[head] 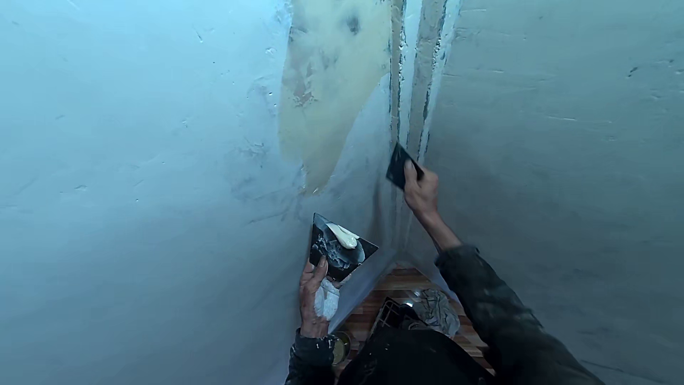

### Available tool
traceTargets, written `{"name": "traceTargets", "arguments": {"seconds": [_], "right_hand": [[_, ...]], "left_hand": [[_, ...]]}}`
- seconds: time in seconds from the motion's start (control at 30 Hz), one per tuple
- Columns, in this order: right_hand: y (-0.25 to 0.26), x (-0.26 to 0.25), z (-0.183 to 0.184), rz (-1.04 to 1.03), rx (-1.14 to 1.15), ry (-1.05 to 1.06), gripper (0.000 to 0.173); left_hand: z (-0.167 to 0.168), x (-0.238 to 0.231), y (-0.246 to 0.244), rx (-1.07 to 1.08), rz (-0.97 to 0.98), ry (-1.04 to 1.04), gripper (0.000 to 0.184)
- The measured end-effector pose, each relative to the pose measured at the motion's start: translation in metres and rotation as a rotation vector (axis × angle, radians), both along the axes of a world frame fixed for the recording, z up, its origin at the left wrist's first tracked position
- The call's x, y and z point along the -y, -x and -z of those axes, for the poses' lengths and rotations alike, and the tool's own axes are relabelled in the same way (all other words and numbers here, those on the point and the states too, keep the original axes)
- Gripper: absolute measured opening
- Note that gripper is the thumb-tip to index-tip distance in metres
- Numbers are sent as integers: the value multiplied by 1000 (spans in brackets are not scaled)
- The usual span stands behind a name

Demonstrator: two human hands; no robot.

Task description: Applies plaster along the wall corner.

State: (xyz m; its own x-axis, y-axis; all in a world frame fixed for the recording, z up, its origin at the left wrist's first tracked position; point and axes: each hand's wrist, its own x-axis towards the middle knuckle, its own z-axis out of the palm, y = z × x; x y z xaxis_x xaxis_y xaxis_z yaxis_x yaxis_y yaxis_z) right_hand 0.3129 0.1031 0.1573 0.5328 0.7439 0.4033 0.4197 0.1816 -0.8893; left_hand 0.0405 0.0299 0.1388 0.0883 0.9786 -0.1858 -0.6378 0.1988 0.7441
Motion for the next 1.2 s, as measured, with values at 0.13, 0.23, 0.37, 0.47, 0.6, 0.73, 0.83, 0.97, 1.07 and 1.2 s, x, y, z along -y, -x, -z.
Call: {"name": "traceTargets", "arguments": {"seconds": [0.13,0.23,0.37,0.47,0.6,0.73,0.83,0.97,1.07,1.2], "right_hand": [[35,-25,-54,-41,-111,-2,40],[63,-30,-55,-47,-81,-96,41],[110,-24,-26,-56,108,-256,41],[146,-24,-12,-45,200,-317,37],[177,-16,6,-45,296,-372,35],[199,-7,22,-61,349,-359,36],[203,6,36,-183,366,-333,40],[180,35,39,-513,-5,-237,30],[158,61,34,-651,-472,-153,29],[143,85,42,-685,-608,-141,29]], "left_hand": [[9,17,30,-79,-52,14,28],[16,27,58,-121,-86,29,28],[24,38,88,-180,-108,50,28],[27,40,102,-239,-101,68,29],[33,40,119,-272,-74,71,31],[34,40,129,-276,-77,83,29],[36,42,131,-265,-47,59,30],[35,47,124,-229,-36,31,29],[31,44,107,-221,-23,36,27],[23,36,79,-267,-31,74,27]]}}
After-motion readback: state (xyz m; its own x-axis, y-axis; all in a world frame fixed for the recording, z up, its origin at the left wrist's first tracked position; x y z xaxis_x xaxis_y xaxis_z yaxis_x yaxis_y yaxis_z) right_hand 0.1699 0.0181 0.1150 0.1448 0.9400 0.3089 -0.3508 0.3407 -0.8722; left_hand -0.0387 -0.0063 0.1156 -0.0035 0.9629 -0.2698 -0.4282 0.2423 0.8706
